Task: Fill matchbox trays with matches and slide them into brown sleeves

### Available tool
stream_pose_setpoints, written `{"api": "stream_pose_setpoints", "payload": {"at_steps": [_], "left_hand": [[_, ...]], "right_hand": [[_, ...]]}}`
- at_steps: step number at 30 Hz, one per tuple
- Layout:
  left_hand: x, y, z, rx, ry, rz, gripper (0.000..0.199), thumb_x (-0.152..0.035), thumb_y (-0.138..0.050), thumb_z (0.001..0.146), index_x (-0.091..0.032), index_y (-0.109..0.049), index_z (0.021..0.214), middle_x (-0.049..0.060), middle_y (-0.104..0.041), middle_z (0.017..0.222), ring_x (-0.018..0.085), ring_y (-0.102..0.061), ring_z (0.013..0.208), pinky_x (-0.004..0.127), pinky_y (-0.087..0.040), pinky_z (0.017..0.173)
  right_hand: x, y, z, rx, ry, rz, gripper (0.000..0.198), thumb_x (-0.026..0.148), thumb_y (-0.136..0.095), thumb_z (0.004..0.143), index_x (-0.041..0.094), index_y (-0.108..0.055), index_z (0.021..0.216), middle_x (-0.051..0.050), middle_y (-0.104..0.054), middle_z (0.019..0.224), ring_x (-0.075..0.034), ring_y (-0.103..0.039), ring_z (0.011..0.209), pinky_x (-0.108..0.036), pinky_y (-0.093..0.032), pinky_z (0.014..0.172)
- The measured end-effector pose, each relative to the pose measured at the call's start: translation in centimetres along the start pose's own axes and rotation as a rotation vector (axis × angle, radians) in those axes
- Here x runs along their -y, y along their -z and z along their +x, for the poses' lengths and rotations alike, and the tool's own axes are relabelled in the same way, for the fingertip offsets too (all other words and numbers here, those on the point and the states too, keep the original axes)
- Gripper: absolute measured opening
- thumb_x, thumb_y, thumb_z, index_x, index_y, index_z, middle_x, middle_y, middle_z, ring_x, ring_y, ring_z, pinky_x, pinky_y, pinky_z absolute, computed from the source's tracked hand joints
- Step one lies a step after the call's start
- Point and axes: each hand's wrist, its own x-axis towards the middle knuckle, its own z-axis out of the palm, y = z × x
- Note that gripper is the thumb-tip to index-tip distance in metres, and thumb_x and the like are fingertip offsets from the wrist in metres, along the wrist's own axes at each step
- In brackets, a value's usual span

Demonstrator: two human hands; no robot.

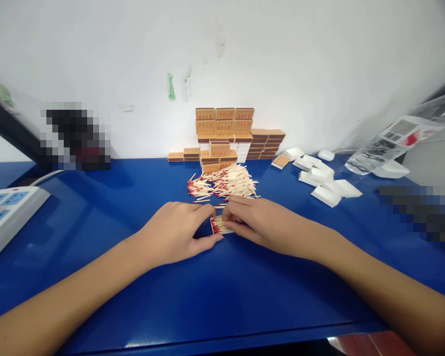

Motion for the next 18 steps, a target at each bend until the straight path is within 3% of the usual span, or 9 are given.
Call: {"api": "stream_pose_setpoints", "payload": {"at_steps": [18], "left_hand": [[0.01,-0.04,-0.01,0.004,0.006,0.016,0.032,-0.050,-0.063,0.096,-0.021,-0.067,0.109,-0.001,-0.066,0.074,0.017,-0.059,0.060,0.029,-0.032,0.057]], "right_hand": [[-0.35,0.19,-0.13,-0.151,0.076,-0.008,0.011,0.018,-0.061,0.101,0.016,-0.072,0.098,-0.004,-0.064,0.091,-0.013,-0.057,0.071,-0.027,-0.040,0.065]]}}
